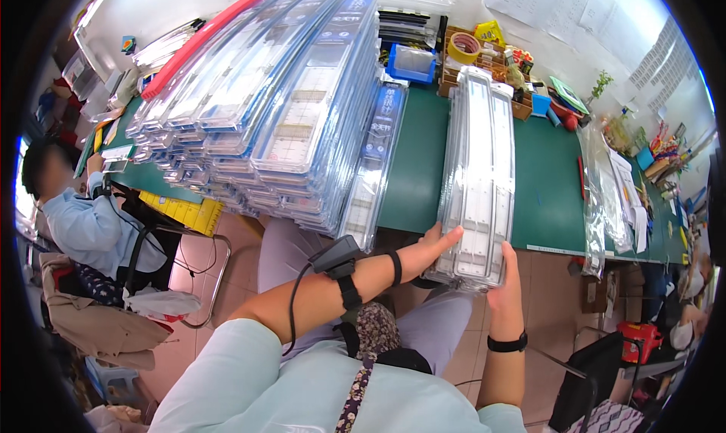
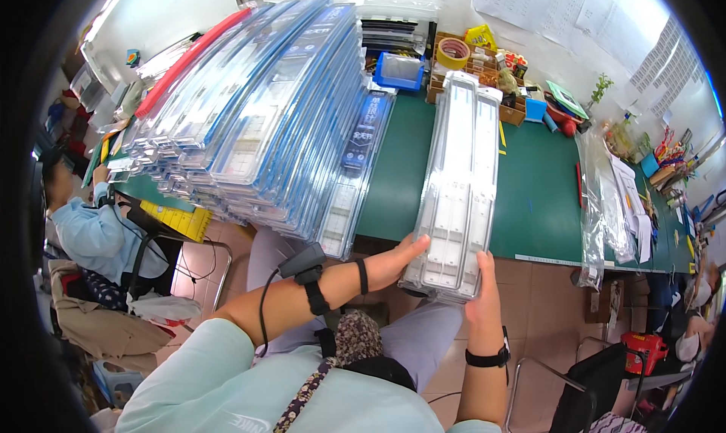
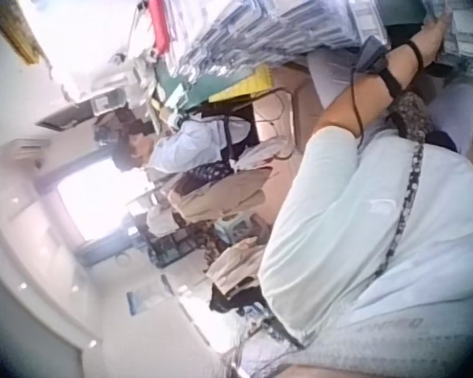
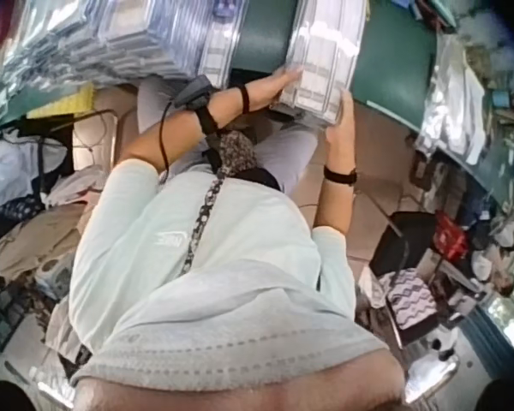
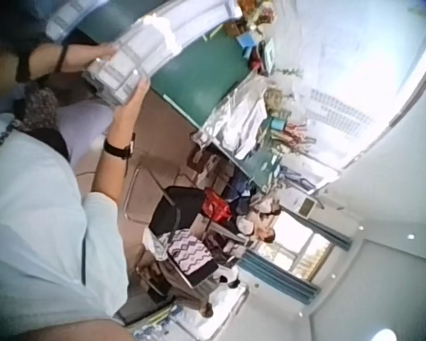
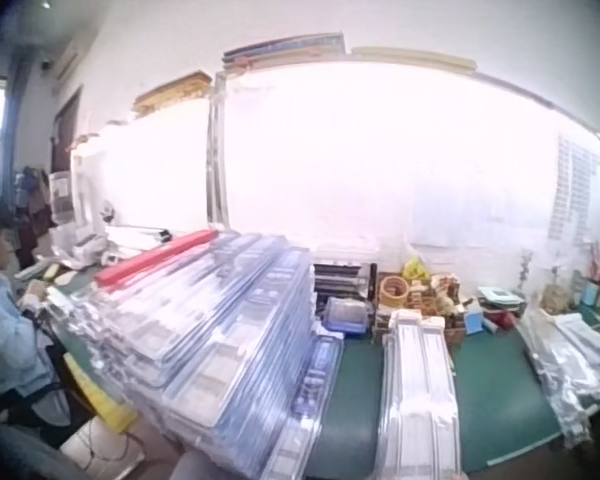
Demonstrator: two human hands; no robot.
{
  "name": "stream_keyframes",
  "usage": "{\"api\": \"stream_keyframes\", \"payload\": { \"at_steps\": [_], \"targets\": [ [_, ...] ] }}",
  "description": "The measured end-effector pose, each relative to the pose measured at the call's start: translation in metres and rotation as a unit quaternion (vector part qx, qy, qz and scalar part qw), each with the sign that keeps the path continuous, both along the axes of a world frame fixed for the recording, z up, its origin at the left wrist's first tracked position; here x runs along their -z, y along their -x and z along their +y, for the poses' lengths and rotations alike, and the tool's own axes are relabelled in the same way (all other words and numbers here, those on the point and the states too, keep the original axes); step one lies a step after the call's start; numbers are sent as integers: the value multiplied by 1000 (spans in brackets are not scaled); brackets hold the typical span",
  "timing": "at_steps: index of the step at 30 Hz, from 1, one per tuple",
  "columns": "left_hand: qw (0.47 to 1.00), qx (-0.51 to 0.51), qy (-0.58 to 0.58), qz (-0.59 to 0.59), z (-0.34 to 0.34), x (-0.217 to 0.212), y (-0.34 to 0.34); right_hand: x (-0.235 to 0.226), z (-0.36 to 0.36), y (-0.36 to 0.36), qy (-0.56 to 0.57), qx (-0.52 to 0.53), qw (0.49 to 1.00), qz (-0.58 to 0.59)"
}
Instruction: Organizing and stacking packaged items on a work table.
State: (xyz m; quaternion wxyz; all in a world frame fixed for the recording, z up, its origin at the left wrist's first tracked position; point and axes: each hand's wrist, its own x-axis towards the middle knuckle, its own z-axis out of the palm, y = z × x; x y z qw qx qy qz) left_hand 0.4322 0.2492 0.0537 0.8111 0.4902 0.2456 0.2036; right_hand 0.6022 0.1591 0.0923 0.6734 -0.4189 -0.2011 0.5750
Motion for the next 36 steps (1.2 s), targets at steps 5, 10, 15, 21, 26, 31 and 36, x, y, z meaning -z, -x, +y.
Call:
{"api": "stream_keyframes", "payload": {
  "at_steps": [5, 10, 15, 21, 26, 31, 36],
  "targets": [
    [1000, 23, 13, 3, 3, -8, 0, 7, -1, 0, 10, 27, 1000, 2],
    [999, 30, -33, 4, -2, -13, -16, -4, -13, -5, 20, 44, 999, -5],
    [999, 15, -5, 31, 2, 13, -46, -1, -15, -28, 29, 46, 998, -17],
    [990, 37, 93, -99, -4, -39, -29, 2, -16, -65, 16, 24, 999, -28],
    [897, -164, -396, 107, -44, -51, 37, -9, -22, -69, 39, 65, 995, -65],
    [845, -409, -270, 213, -63, -10, 123, -4, -18, -71, 25, 28, 999, -37],
    [850, -465, -35, 243, -58, 7, 141, -13, -9, -55, 34, 49, 998, -28]
  ]
}}
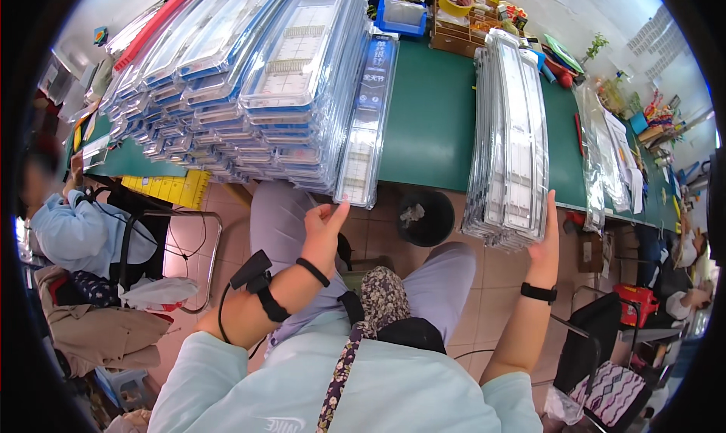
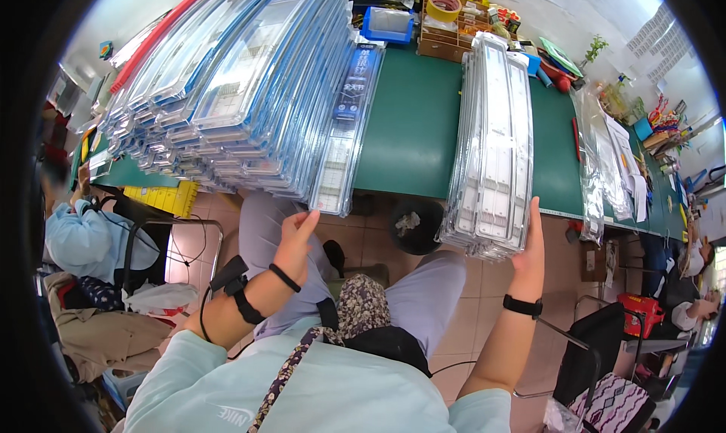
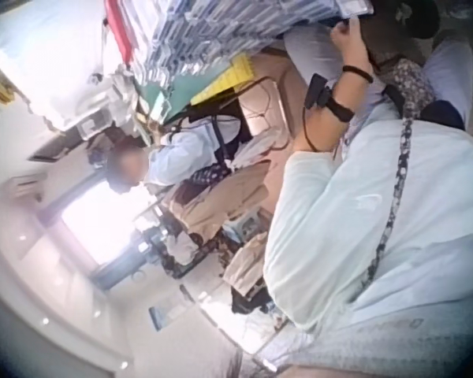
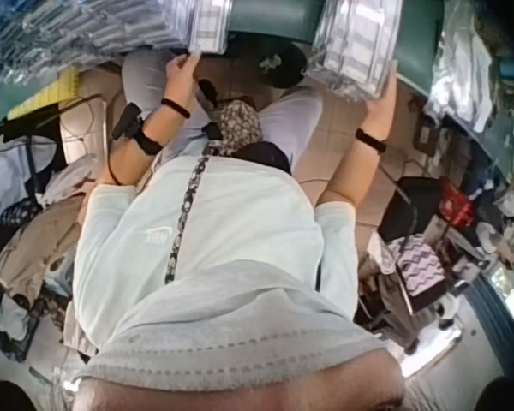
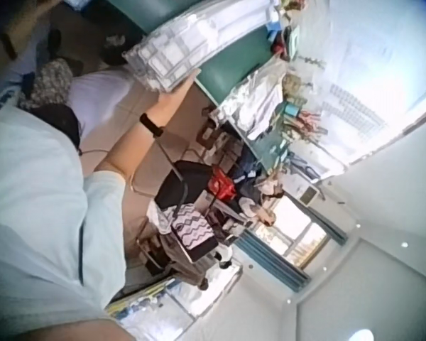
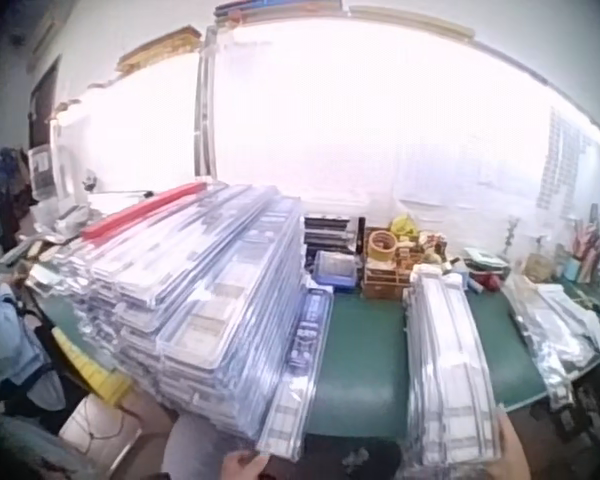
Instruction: Organizing and stacking packaged items on a work table.
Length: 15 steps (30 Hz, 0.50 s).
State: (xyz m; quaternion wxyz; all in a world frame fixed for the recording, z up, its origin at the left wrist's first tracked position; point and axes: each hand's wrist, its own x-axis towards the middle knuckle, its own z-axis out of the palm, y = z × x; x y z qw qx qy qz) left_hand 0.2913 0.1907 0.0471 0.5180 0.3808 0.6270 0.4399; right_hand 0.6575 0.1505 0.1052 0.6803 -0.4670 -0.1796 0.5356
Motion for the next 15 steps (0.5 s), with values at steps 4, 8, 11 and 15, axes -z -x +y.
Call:
{"api": "stream_keyframes", "payload": {
  "at_steps": [4, 8, 11, 15],
  "targets": [
    [967, 24, 121, -222, 23, -3, -1, -1, 1, 3, 27, 39, 999, -7],
    [947, 102, 76, -296, 34, 25, -12, 36, -12, -28, 30, 61, 997, -45],
    [938, 148, 90, -301, 26, 18, -24, 6, -27, -2, 69, 192, 916, -346],
    [934, 166, 93, -302, 27, 23, -41, -24, -37, 22, 49, 205, 898, -386]
  ]
}}
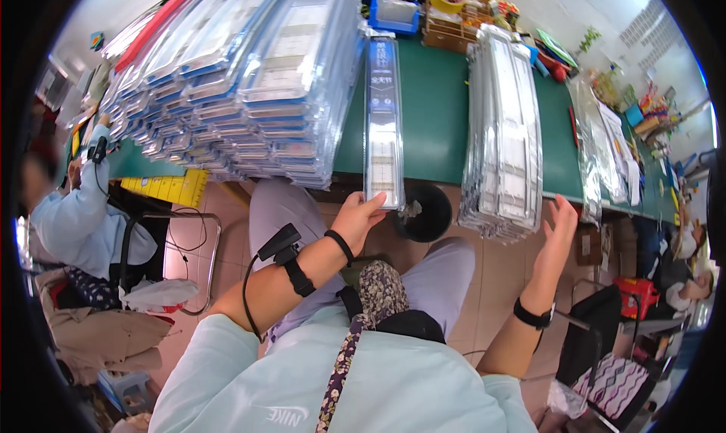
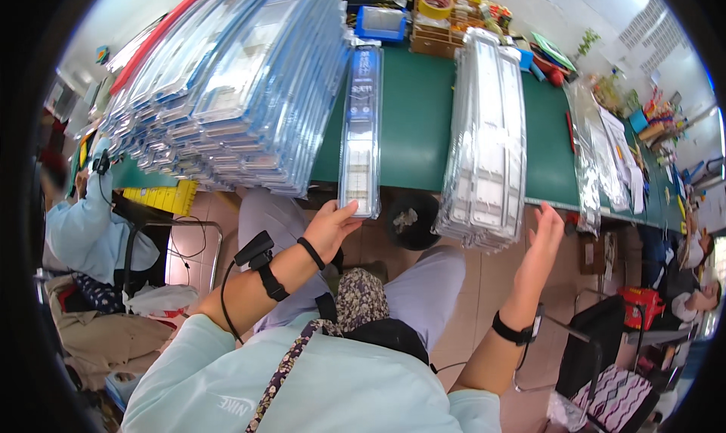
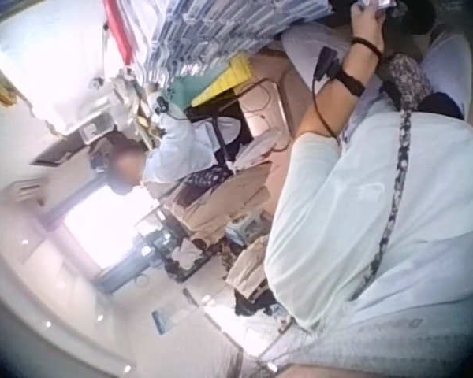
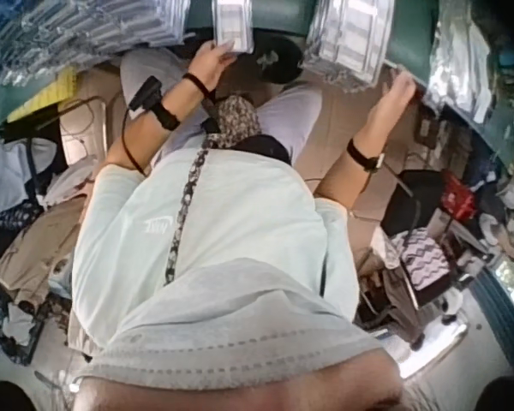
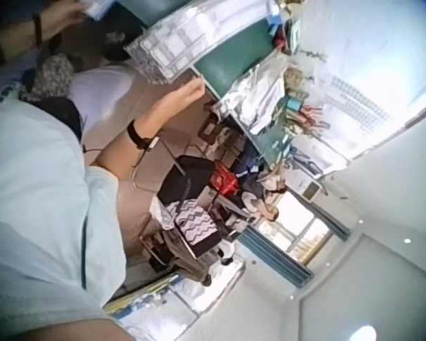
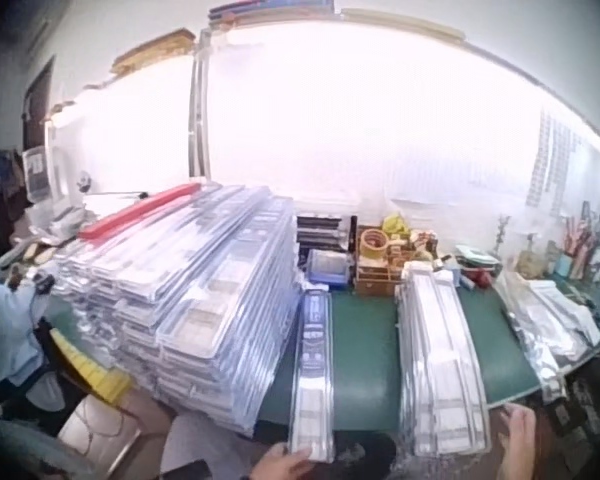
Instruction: Organizing and stacking packaged items on a work table.
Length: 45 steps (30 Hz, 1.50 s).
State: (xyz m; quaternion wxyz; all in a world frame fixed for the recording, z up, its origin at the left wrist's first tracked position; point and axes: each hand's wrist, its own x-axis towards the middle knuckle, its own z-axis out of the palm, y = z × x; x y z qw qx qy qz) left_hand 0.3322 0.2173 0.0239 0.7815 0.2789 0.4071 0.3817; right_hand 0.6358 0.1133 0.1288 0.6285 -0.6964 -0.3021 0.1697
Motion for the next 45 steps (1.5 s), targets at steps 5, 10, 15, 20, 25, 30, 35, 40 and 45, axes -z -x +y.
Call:
{"api": "stream_keyframes", "payload": {
  "at_steps": [5, 10, 15, 20, 25, 30, 35, 40, 45],
  "targets": [
    [999, 34, -3, 12, -2, -2, -21, 60, 12, -42, -4, -105, 973, 203],
    [997, 52, -2, 48, -4, -10, -35, 77, 20, -27, -76, -150, 907, 386],
    [994, 100, -4, 47, 4, -13, -46, 115, 20, -44, -119, -153, 878, 437],
    [994, 94, -10, 62, 9, -7, -50, 135, 29, -50, -123, -133, 866, 466],
    [983, 166, -31, 74, 12, -21, -48, 61, 8, -30, -135, 65, 981, 125],
    [970, 72, -89, 213, -12, -24, -27, -50, -19, 41, -291, -7, 951, -107],
    [707, -44, -601, 369, -43, -92, 31, -74, 8, 129, -345, -250, 903, -49],
    [535, -311, -661, 425, -24, -144, 67, -86, 61, 179, -220, -334, 911, 104],
    [518, -288, -616, 519, -9, -171, 70, -101, 115, 223, -132, -364, 903, 183]
  ]
}}
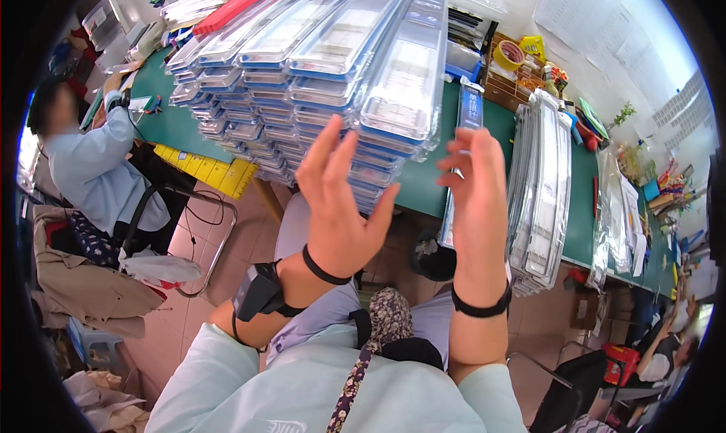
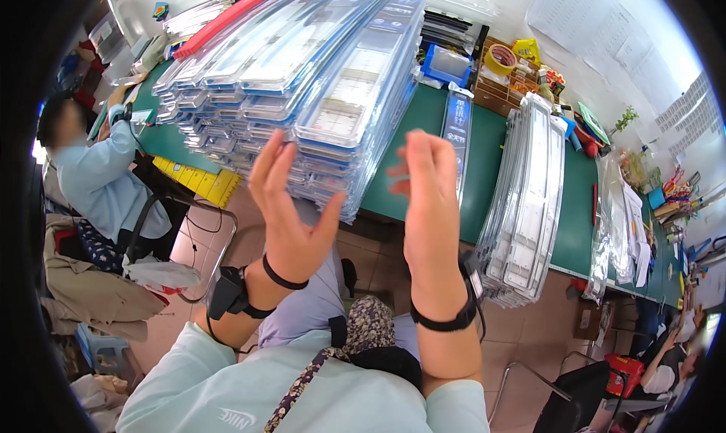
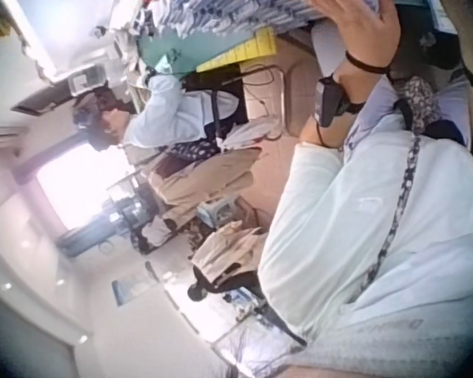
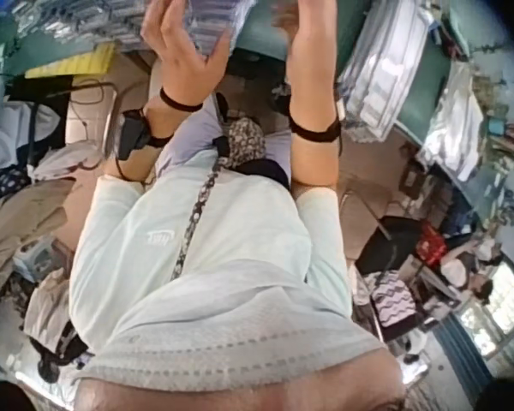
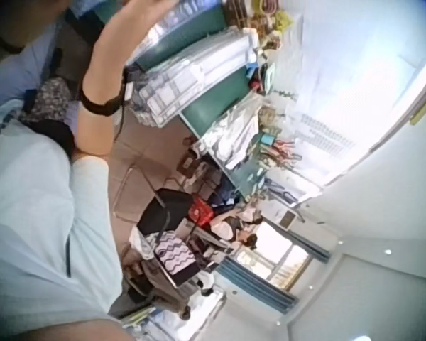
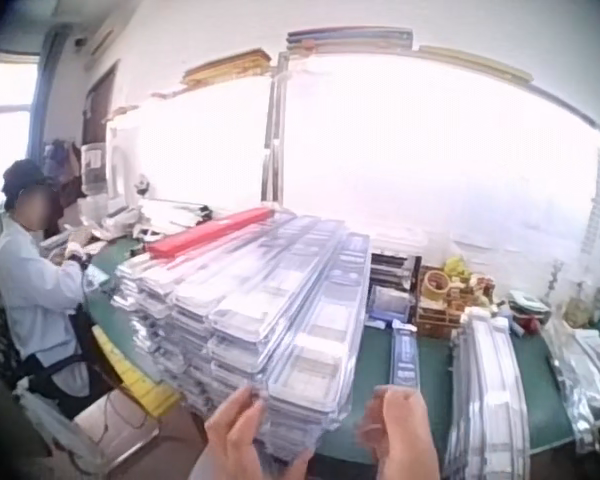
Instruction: Organizing and stacking packaged items on a work table.
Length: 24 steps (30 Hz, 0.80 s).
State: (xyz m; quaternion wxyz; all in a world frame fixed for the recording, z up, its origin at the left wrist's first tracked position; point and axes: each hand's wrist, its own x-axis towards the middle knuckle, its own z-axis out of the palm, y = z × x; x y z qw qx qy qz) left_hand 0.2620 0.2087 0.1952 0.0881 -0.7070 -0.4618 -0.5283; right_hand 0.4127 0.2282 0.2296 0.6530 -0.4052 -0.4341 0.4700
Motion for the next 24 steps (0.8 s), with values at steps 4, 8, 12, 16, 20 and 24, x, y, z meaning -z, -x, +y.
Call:
{"api": "stream_keyframes", "payload": {
  "at_steps": [4, 8, 12, 16, 20, 24],
  "targets": [
    [997, 74, -9, -34, -1, 3, -2, -3, 45, 17, 53, -127, 988, 74],
    [987, 145, -18, -66, -2, 3, -2, -28, 48, 25, 65, -137, 985, 81],
    [956, 270, 5, -110, 0, 4, 3, -32, 22, 14, -9, -100, 992, 71],
    [914, 355, 72, -183, -9, 11, 4, -20, -9, -4, 94, -114, 978, 146],
    [756, 457, 326, -337, -20, 5, -4, -3, -51, -13, 100, -104, 986, 87],
    [647, 481, 482, -343, -16, 1, -14, 13, -80, -21, 68, -95, 991, 68]
  ]
}}
